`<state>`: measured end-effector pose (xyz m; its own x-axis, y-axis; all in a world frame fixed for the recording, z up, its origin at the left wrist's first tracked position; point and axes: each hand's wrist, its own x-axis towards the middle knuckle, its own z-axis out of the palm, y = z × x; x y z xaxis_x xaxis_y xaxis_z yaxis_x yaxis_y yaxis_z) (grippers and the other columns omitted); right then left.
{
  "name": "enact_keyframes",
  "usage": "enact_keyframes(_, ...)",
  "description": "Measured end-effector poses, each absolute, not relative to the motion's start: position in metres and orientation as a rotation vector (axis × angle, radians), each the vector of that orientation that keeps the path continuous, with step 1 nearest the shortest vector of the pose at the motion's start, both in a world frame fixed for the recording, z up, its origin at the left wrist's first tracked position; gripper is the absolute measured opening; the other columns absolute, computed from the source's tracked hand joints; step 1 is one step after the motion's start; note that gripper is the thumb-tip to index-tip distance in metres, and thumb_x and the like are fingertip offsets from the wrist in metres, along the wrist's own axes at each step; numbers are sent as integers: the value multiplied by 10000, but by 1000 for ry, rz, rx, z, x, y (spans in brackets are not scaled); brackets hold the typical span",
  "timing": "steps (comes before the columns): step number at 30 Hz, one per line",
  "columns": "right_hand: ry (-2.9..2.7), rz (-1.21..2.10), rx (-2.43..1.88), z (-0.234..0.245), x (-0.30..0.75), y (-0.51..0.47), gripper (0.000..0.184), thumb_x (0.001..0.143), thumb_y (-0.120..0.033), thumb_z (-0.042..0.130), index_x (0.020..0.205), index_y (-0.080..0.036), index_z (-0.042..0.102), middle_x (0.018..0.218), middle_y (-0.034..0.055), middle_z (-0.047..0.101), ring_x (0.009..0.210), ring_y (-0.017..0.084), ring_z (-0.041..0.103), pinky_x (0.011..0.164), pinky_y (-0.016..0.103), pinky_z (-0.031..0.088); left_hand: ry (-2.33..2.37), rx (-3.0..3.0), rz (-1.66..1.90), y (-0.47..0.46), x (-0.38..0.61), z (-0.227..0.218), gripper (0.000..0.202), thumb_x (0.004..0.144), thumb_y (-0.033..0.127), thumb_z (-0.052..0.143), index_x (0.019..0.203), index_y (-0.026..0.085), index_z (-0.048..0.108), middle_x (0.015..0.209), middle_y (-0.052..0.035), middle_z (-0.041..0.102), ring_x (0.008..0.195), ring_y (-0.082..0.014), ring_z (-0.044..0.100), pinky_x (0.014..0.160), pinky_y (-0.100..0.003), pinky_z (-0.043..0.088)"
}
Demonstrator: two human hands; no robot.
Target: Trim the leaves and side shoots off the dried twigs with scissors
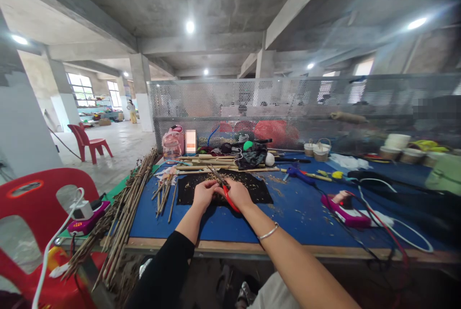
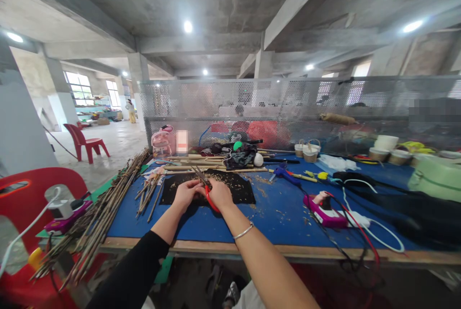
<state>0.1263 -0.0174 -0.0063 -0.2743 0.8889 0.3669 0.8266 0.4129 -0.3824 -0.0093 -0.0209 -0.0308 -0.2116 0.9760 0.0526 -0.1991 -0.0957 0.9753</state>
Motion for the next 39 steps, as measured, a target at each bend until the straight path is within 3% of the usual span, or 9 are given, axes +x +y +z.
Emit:
enact_keyframes(6, -2165, 146, -1477, -6, 127, -18, 480, 746, -630, 477, 1005, -245, 598, 877, 66, 676, 846, 223, 627, 688, 263, 418, 1230, 1000, 1558, -24, -11, -26, 366, 546, 313, 755, 830, 95, 680, 643, -42, 648, 450, -67, 491, 427, -185, 375)
enact_keyframes(11, -2184, 89, -1358, -9, 125, -19, 517, 732, -608, 517, 1060, -209, 541, 1020, 81, 622, 952, 211, 577, 760, 276, 411, 1172, 1003, 1606, -21, -10, -27, 364, 477, 303, 790, 756, 98, 677, 645, -44, 655, 486, -80, 515, 465, -193, 394)
enact_keyframes(16, -2185, 101, -1313, -10, 125, -18, 531, 735, -603, 517, 1078, -198, 533, 1023, 94, 616, 962, 216, 571, 772, 284, 410, 1129, 1013, 1604, -18, -10, -31, 378, 443, 307, 805, 719, 91, 666, 591, -32, 636, 459, -79, 501, 448, -197, 379)
enact_keyframes(22, -2190, 145, -1425, -7, 126, -19, 462, 740, -627, 489, 987, -250, 592, 899, 55, 671, 862, 228, 624, 666, 256, 416, 1168, 1022, 1584, -20, -11, -29, 381, 492, 320, 786, 772, 90, 672, 576, -24, 629, 418, -70, 477, 412, -193, 357)
enact_keyframes(31, -2198, 114, -1489, -9, 127, -15, 475, 754, -645, 448, 947, -238, 599, 872, 73, 675, 833, 228, 626, 677, 272, 413, 1283, 1019, 1593, -26, -10, -21, 311, 578, 267, 736, 828, 90, 687, 637, -41, 659, 433, -70, 485, 424, -191, 377)
enact_keyframes(39, -2214, 92, -1363, -12, 126, -15, 550, 719, -597, 535, 1096, -197, 518, 1049, 93, 610, 995, 213, 559, 794, 280, 397, 1196, 1088, 1673, -26, -11, -21, 205, 592, 211, 710, 775, 117, 715, 760, -71, 696, 647, -132, 591, 633, -226, 455)
